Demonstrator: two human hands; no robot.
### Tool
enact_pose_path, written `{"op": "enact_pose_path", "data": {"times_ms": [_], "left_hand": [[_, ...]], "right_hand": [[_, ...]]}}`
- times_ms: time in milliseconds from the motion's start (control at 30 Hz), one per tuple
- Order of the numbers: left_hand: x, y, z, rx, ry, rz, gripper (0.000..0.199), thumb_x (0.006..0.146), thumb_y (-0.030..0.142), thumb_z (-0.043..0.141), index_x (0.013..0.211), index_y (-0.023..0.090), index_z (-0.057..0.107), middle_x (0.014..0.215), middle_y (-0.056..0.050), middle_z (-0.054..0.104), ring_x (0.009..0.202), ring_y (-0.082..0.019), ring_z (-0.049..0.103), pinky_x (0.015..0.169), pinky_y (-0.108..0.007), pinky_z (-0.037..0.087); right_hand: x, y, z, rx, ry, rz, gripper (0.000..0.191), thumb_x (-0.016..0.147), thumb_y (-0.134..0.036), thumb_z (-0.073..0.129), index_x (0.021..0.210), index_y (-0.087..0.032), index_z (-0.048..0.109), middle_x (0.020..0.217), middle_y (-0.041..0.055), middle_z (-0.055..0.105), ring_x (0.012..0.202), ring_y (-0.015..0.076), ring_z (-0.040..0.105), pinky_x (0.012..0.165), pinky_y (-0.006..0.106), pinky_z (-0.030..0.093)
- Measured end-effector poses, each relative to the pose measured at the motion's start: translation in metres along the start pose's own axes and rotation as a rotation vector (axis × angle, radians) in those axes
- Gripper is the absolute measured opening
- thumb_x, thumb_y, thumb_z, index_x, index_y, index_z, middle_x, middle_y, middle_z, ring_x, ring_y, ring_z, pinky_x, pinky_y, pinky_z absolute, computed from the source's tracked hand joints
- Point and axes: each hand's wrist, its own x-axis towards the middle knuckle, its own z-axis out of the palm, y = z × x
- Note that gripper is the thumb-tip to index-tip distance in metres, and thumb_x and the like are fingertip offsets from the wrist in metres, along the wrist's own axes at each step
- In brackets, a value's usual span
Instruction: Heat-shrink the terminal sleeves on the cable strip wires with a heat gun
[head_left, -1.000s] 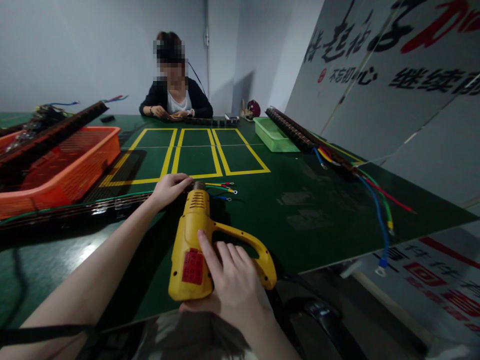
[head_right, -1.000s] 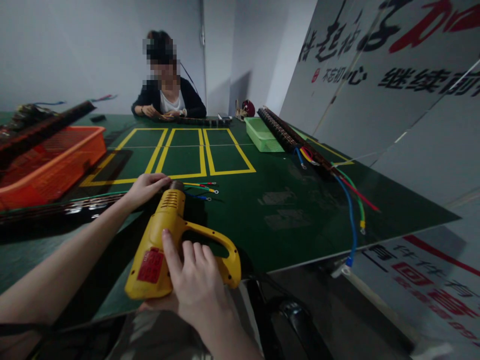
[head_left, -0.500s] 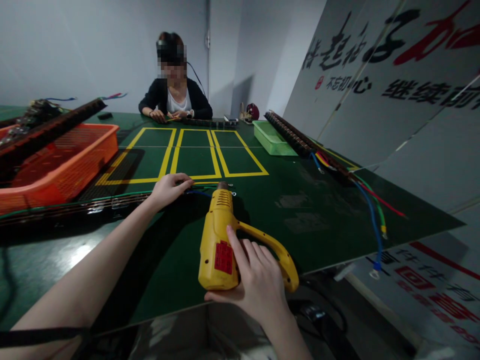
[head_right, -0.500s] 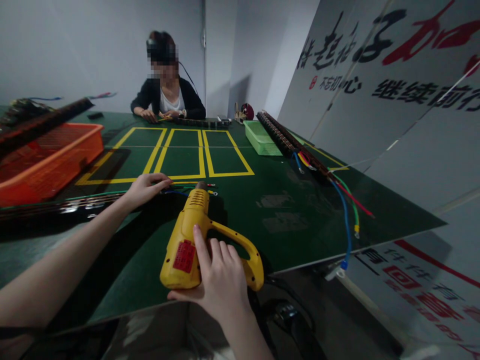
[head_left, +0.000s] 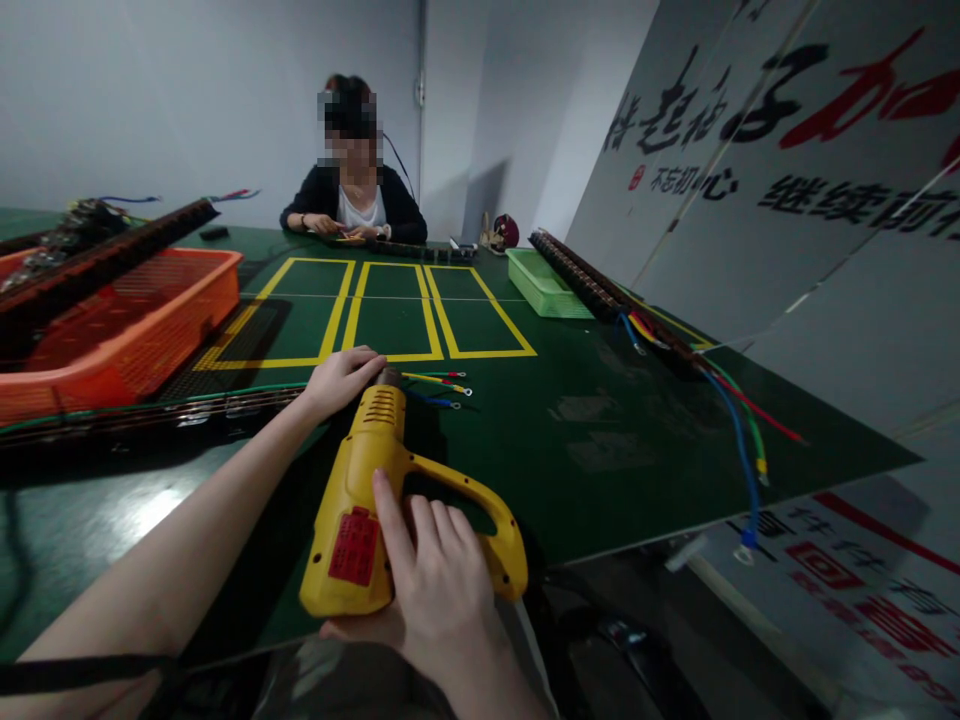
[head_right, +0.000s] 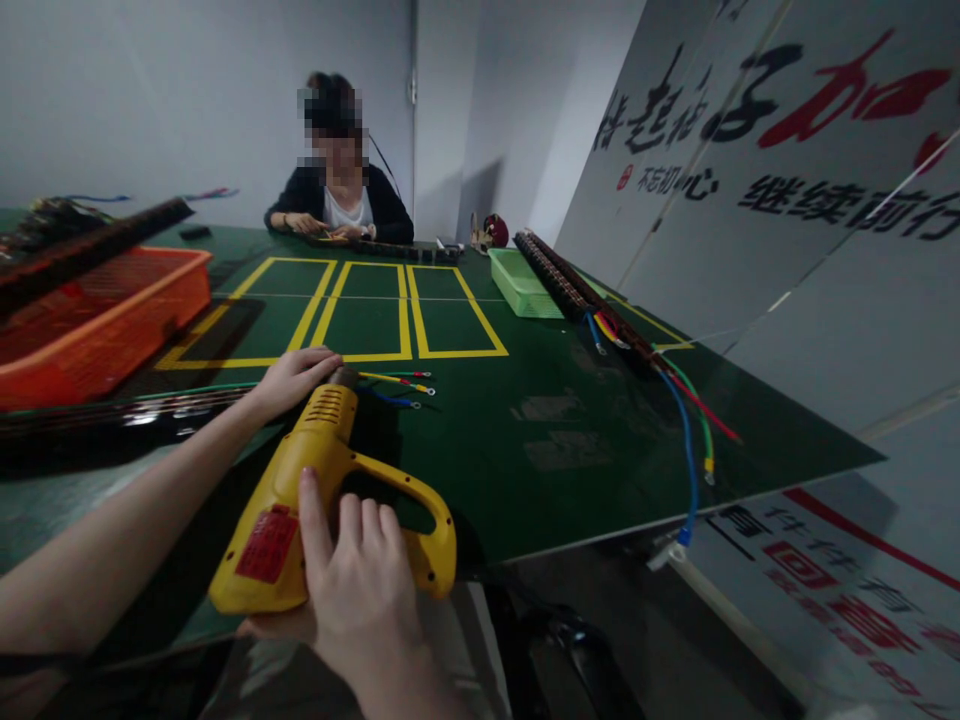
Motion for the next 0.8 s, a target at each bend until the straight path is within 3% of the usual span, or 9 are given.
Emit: {"op": "enact_pose_path", "data": {"times_ms": [267,533,800], "left_hand": [[0.000,-0.001,-0.001,-0.060,-0.016,0.003,0.054,0.087,0.057,0.032,0.084,0.016,0.067,0.090,-0.006,0.065,0.087,-0.020,0.058,0.086,-0.029,0.042],[0.000,-0.002,0.000,-0.034,-0.021,0.020,0.044,0.085,0.053,0.042,0.082,0.017,0.068,0.088,-0.004,0.064,0.081,-0.018,0.058,0.074,-0.027,0.042],[0.001,-0.004,0.000,-0.022,-0.022,0.031,0.044,0.084,0.054,0.044,0.087,0.018,0.069,0.095,-0.005,0.064,0.084,-0.019,0.059,0.077,-0.028,0.043]], "right_hand": [[0.002,0.002,-0.003,0.015,-0.025,-0.044,0.107,0.071,-0.079,0.046,0.147,-0.007,0.020,0.084,0.0065,0.055,0.071,0.0209,0.050,0.065,0.037,0.040],[-0.006,0.029,-0.013,0.064,-0.026,0.004,0.104,0.072,-0.082,0.041,0.146,-0.012,0.024,0.086,0.0055,0.056,0.074,0.0208,0.053,0.066,0.035,0.039],[-0.019,0.057,-0.024,-0.026,0.033,0.086,0.115,0.062,-0.087,0.047,0.145,-0.010,0.027,0.091,0.0077,0.060,0.081,0.0233,0.057,0.071,0.036,0.041]]}}
